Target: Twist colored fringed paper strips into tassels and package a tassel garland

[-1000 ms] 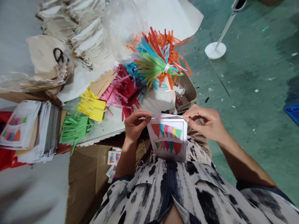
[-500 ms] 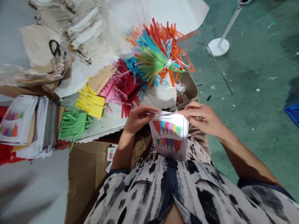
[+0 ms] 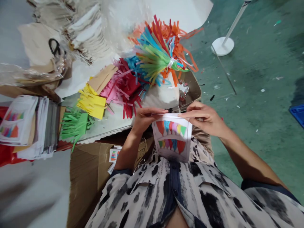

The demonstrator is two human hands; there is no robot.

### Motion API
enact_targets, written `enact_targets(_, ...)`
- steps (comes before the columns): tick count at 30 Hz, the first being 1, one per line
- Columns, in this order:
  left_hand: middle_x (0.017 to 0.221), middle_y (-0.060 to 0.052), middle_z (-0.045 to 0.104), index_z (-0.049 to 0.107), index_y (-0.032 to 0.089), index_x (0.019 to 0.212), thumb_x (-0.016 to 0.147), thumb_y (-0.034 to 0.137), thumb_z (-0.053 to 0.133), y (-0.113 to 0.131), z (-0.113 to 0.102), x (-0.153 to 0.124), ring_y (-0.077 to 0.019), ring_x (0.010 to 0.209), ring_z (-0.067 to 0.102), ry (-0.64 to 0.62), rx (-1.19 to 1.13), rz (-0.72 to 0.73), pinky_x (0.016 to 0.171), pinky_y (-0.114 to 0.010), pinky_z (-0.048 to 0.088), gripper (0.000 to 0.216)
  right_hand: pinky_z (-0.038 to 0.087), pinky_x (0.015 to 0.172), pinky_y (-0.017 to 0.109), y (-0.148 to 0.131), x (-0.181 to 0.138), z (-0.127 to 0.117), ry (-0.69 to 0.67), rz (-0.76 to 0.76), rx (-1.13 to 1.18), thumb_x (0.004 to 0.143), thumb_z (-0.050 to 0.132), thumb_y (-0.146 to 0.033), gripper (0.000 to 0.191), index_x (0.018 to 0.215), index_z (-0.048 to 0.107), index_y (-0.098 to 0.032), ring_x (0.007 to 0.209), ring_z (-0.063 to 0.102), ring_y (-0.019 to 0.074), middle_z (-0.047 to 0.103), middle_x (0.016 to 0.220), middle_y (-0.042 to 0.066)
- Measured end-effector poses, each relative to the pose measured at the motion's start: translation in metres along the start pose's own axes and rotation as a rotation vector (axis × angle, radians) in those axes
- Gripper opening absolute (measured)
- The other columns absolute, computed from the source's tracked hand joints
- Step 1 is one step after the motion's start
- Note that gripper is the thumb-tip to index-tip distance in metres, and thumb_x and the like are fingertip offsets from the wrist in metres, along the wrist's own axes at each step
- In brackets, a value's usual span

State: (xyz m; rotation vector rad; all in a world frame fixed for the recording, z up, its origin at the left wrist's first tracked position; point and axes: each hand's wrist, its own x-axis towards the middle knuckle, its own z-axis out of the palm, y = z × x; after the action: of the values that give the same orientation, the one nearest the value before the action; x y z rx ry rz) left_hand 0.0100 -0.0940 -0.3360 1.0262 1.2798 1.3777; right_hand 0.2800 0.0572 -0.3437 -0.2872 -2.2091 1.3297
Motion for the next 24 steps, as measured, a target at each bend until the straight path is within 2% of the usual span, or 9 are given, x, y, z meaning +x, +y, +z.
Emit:
enact_targets(2,0.122,-0.010,0.088,0.092,0.024,0.103,0.088,0.047,0.096,0.000,-0.006,0.000,-0.0314,0.124,0.081,-0.140,-0.067,-0.034,0.113,-0.046,0.063,0.027,0.052,0.078,0.030,-0.001,-0.004,-0.003,-0.018,-0.017,-0.028,0.105,0.073,-0.015,0.044,0.135,0.084,-0.045,0.094,0.068,0.0145,0.073,0.110,0.003)
enact_targets(4,0.130,-0.012,0.085,0.091,0.021,0.106,0.088,0.058,0.094,0.003,-0.008,-0.001,-0.0345,0.132,0.077,-0.215,-0.092,-0.068,0.116,-0.048,0.061,0.041,0.050,0.078,0.030,-0.004,-0.008,-0.005,-0.032,-0.029,-0.071,0.104,0.072,-0.012,0.050,0.138,0.082,-0.047,0.093,0.066,0.0139,0.069,0.110,0.002)
enact_targets(7,0.125,-0.011,0.086,0.085,0.020,0.099,0.090,0.063,0.090,0.010,0.002,-0.004,-0.0306,0.119,0.080,-0.141,-0.073,-0.134,0.102,-0.042,0.065,0.044,0.049,0.076,0.030,-0.012,-0.011,-0.009,-0.028,-0.029,-0.104,0.104,0.071,-0.012,0.052,0.140,0.080,-0.049,0.091,0.065,0.0142,0.068,0.110,0.002)
enact_targets(11,0.106,-0.005,0.087,0.073,0.023,0.100,0.083,0.048,0.099,0.023,0.023,-0.012,-0.0216,0.089,0.081,-0.020,-0.029,-0.211,0.072,-0.029,0.062,0.040,0.055,0.081,0.033,-0.025,-0.011,-0.019,-0.063,0.014,-0.083,0.105,0.074,-0.024,0.044,0.140,0.081,-0.050,0.098,0.070,0.0184,0.073,0.115,0.004)
enact_targets(13,0.107,-0.005,0.087,0.073,0.024,0.107,0.084,0.046,0.098,0.028,0.029,-0.016,-0.0220,0.089,0.082,-0.006,-0.033,-0.213,0.070,-0.028,0.062,0.041,0.059,0.089,0.037,-0.035,-0.013,-0.021,-0.098,0.072,-0.026,0.107,0.073,-0.043,0.037,0.143,0.079,-0.049,0.108,0.073,0.0231,0.077,0.121,0.005)
enact_targets(16,0.116,-0.006,0.087,0.074,0.026,0.123,0.086,0.042,0.097,0.035,0.034,-0.021,-0.0231,0.092,0.083,-0.013,-0.072,-0.219,0.071,-0.029,0.065,0.047,0.062,0.089,0.036,-0.051,-0.020,-0.015,0.045,0.281,0.076,0.108,0.068,-0.060,0.041,0.145,0.077,-0.049,0.109,0.077,0.0237,0.082,0.128,0.003)
enact_targets(19,0.119,-0.007,0.087,0.077,0.027,0.130,0.087,0.041,0.097,0.038,0.036,-0.024,-0.0231,0.091,0.084,-0.014,-0.090,-0.233,0.069,-0.029,0.066,0.049,0.061,0.074,0.030,-0.066,-0.026,-0.002,0.172,0.454,0.040,0.102,0.080,-0.051,0.031,0.132,0.084,-0.044,0.094,0.079,0.0196,0.085,0.121,-0.001)
enact_targets(22,0.117,-0.008,0.087,0.084,0.026,0.122,0.086,0.042,0.098,0.038,0.035,-0.024,-0.0235,0.093,0.084,-0.014,-0.071,-0.237,0.071,-0.030,0.067,0.042,0.056,0.062,0.028,-0.073,-0.028,0.004,0.175,0.449,-0.011,0.101,0.083,-0.043,0.017,0.116,0.089,-0.041,0.079,0.076,0.0168,0.087,0.106,-0.003)
enact_targets(24,0.117,-0.008,0.088,0.087,0.026,0.121,0.086,0.044,0.098,0.036,0.032,-0.024,-0.0236,0.094,0.084,-0.032,-0.064,-0.230,0.073,-0.030,0.067,0.041,0.056,0.061,0.028,-0.073,-0.028,0.004,0.156,0.422,-0.011,0.101,0.083,-0.042,0.018,0.118,0.088,-0.042,0.079,0.076,0.0171,0.087,0.106,-0.004)
